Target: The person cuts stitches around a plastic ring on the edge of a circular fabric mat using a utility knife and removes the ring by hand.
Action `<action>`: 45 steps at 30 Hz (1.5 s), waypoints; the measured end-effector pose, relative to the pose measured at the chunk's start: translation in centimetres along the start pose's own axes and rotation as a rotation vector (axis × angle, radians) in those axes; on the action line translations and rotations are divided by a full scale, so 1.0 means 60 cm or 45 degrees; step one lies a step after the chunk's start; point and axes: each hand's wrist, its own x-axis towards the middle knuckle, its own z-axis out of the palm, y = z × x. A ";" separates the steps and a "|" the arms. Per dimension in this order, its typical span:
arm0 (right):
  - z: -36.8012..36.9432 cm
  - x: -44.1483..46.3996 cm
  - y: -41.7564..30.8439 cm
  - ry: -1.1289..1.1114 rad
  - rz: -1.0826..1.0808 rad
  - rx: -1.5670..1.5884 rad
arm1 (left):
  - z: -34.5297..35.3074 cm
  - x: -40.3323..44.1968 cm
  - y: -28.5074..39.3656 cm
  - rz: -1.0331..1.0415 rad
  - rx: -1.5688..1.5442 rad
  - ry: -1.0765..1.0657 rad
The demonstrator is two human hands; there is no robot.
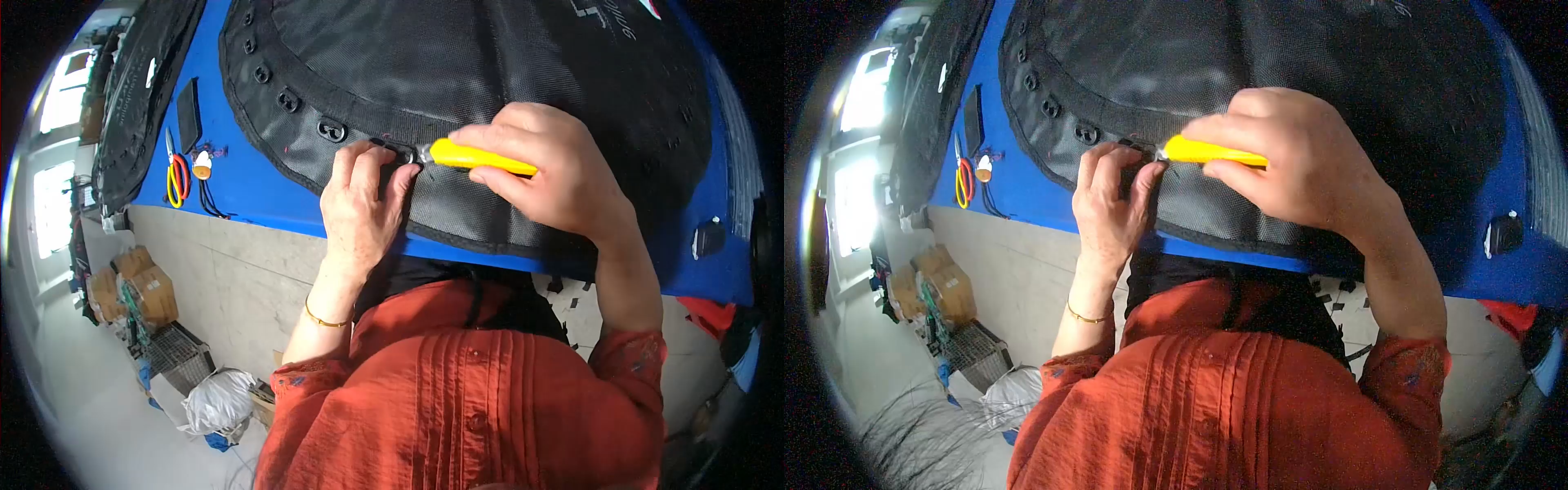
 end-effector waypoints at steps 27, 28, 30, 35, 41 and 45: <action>0.005 0.015 -0.007 -0.106 -0.215 -0.396 | 0.011 0.000 -0.006 0.082 -0.079 0.105; 0.003 0.013 -0.009 -0.127 -0.204 -0.399 | 0.011 0.000 -0.005 0.080 -0.077 0.096; 0.003 0.012 -0.012 -0.149 -0.193 -0.402 | 0.006 -0.001 -0.002 0.047 -0.096 0.068; 0.005 0.012 -0.017 -0.120 -0.191 -0.420 | 0.005 -0.001 -0.002 0.014 -0.134 0.045; 0.013 0.006 -0.017 -0.036 -0.259 -0.534 | 0.005 -0.001 -0.003 0.022 -0.143 0.033; 0.017 0.003 -0.015 -0.009 -0.266 -0.533 | 0.012 0.000 -0.009 0.093 -0.108 0.100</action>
